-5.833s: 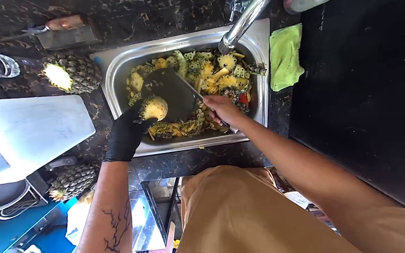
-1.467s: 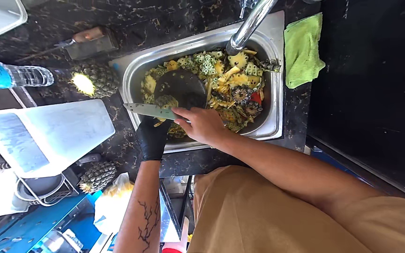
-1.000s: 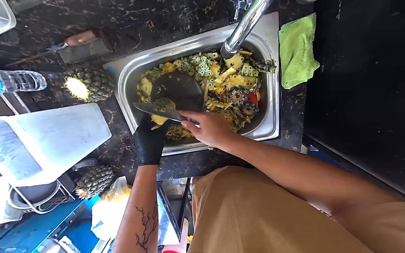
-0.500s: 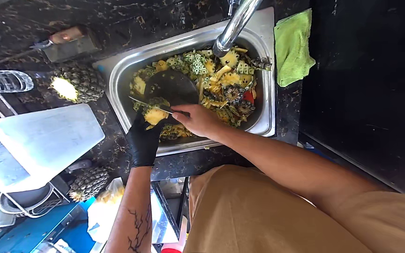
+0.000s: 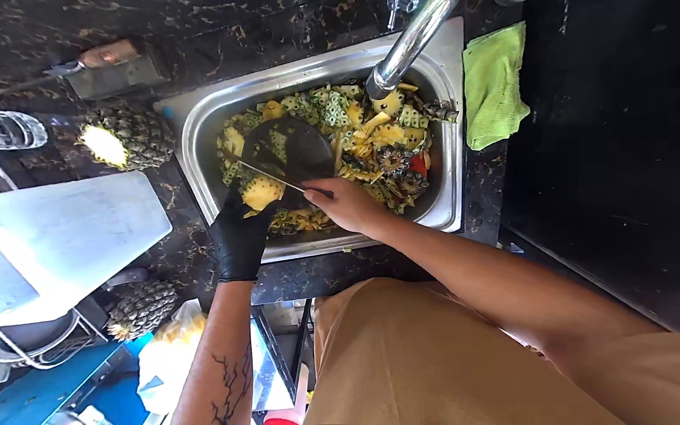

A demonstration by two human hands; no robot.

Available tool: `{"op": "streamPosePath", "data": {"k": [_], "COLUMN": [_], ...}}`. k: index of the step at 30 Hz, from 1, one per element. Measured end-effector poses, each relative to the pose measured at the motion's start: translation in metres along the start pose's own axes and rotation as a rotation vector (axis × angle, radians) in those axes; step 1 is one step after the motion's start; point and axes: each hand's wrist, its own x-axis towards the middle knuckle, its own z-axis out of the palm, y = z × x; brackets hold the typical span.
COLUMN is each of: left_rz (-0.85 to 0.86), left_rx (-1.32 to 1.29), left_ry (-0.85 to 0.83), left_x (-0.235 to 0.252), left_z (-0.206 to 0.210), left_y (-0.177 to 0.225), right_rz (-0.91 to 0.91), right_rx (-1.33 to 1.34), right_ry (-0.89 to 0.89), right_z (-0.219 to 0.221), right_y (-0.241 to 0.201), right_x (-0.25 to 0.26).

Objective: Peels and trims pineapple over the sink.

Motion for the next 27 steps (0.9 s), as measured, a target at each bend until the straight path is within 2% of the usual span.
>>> {"op": "streamPosePath", "data": {"k": [2,7,12,15,16,19,23,27], "left_rz": [-0.015,-0.008,-0.01,0.054,0.092,0.19,0.135,0.055], "left_rx": [0.011,0.026,-0.005,0.09,0.118,0.17,0.182,0.214], "left_ry": [0.005,0.008,-0.008,-0.072,-0.126,-0.214,-0.11,-0.024], "left_x": [0.002,0.003,0.002,0.01,0.014,0.022,0.003,-0.006], "left_z": [0.0,-0.002,-0.003,-0.012,-0.017,-0.026,-0.021,-0.012], "left_y": [-0.001,0.003,0.002,-0.002,-0.004,-0.006,0.012,0.017], "right_rz": [0.019,-0.04,0.075,0.21,0.202,0.022,-0.187,-0.231], "right_rx": [0.016,0.1,0.065,0.228,0.249,0.033,-0.277,-0.373], "right_ry": [0.003,0.013,-0.042,-0.078,-0.054,0.069,0.172,0.171], "right_z": [0.0,0.013,-0.013,-0.033,-0.036,-0.029,0.006,0.02], "right_y": [0.01,0.006,0.039,0.044,0.041,0.017,-0.02,-0.017], "right_x": [0.002,0.043,0.007,-0.011,-0.014,-0.023,-0.038,-0.031]}}
